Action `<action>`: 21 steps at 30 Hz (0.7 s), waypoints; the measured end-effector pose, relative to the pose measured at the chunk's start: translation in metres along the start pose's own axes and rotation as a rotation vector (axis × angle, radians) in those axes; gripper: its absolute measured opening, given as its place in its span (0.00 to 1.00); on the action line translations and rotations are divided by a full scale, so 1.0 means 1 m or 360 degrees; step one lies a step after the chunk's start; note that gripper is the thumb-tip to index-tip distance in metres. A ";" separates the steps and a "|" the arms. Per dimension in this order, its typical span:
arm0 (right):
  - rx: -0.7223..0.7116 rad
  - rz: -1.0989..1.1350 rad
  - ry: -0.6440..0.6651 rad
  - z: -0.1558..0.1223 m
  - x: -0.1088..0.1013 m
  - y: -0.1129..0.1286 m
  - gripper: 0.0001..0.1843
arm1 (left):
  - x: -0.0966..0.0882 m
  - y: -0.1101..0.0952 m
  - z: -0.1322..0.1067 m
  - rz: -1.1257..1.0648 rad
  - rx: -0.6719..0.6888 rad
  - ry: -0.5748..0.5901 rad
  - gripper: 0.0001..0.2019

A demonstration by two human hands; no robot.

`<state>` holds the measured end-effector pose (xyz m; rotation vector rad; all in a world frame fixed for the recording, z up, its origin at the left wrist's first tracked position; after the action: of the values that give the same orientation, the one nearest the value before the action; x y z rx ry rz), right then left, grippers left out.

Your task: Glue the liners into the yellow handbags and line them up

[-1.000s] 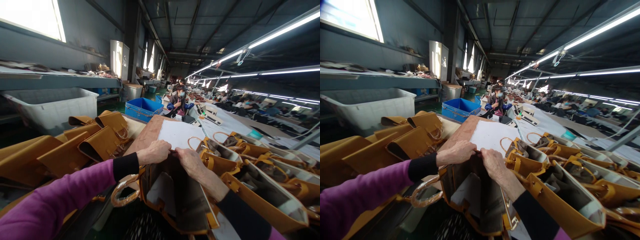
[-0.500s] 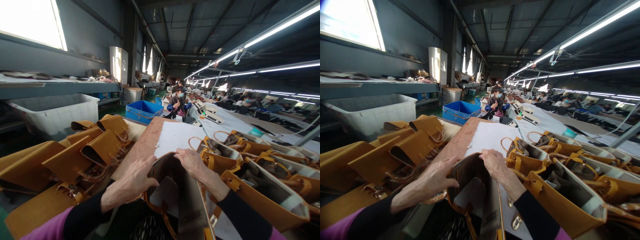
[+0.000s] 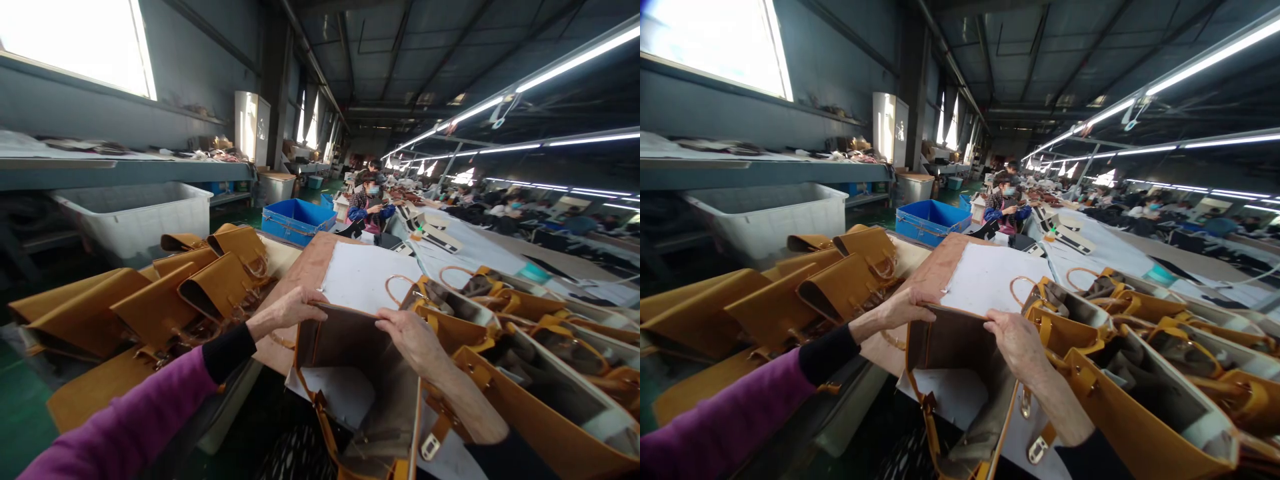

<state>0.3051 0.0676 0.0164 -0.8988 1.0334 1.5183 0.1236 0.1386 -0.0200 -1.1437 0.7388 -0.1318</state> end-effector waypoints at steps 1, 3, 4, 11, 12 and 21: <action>0.0016 0.0050 -0.0015 0.000 0.000 -0.001 0.13 | 0.000 -0.003 -0.001 0.0012 0.0019 -0.0014 0.11; 0.0043 0.0126 -0.0023 0.001 0.001 -0.001 0.13 | -0.001 -0.009 -0.005 0.0045 0.0044 -0.0050 0.10; 0.0048 0.0149 -0.0012 0.002 0.001 -0.001 0.13 | -0.001 -0.011 -0.006 0.0069 0.0045 -0.0065 0.10; 0.0082 0.0161 0.0026 0.003 0.000 0.002 0.12 | -0.003 -0.013 -0.010 0.0241 0.0026 -0.0145 0.13; 0.0069 0.0158 0.0030 0.003 0.001 0.003 0.12 | -0.004 -0.013 -0.009 0.0277 0.0019 -0.0167 0.12; 0.0046 0.0065 0.0019 0.004 0.002 0.011 0.12 | 0.006 -0.055 -0.008 0.1086 0.0460 -0.0250 0.11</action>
<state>0.2937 0.0707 0.0174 -0.8721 1.0854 1.5297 0.1378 0.1058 0.0228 -0.5758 0.8980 0.4100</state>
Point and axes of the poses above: each hand's wrist, its own z-axis towards the middle knuckle, its own x-axis out of the palm, y = z × x, the point moved 8 cm from there along z, towards the middle knuckle, and after that the axes turned 11 degrees about -y, right-handed, at the moved point
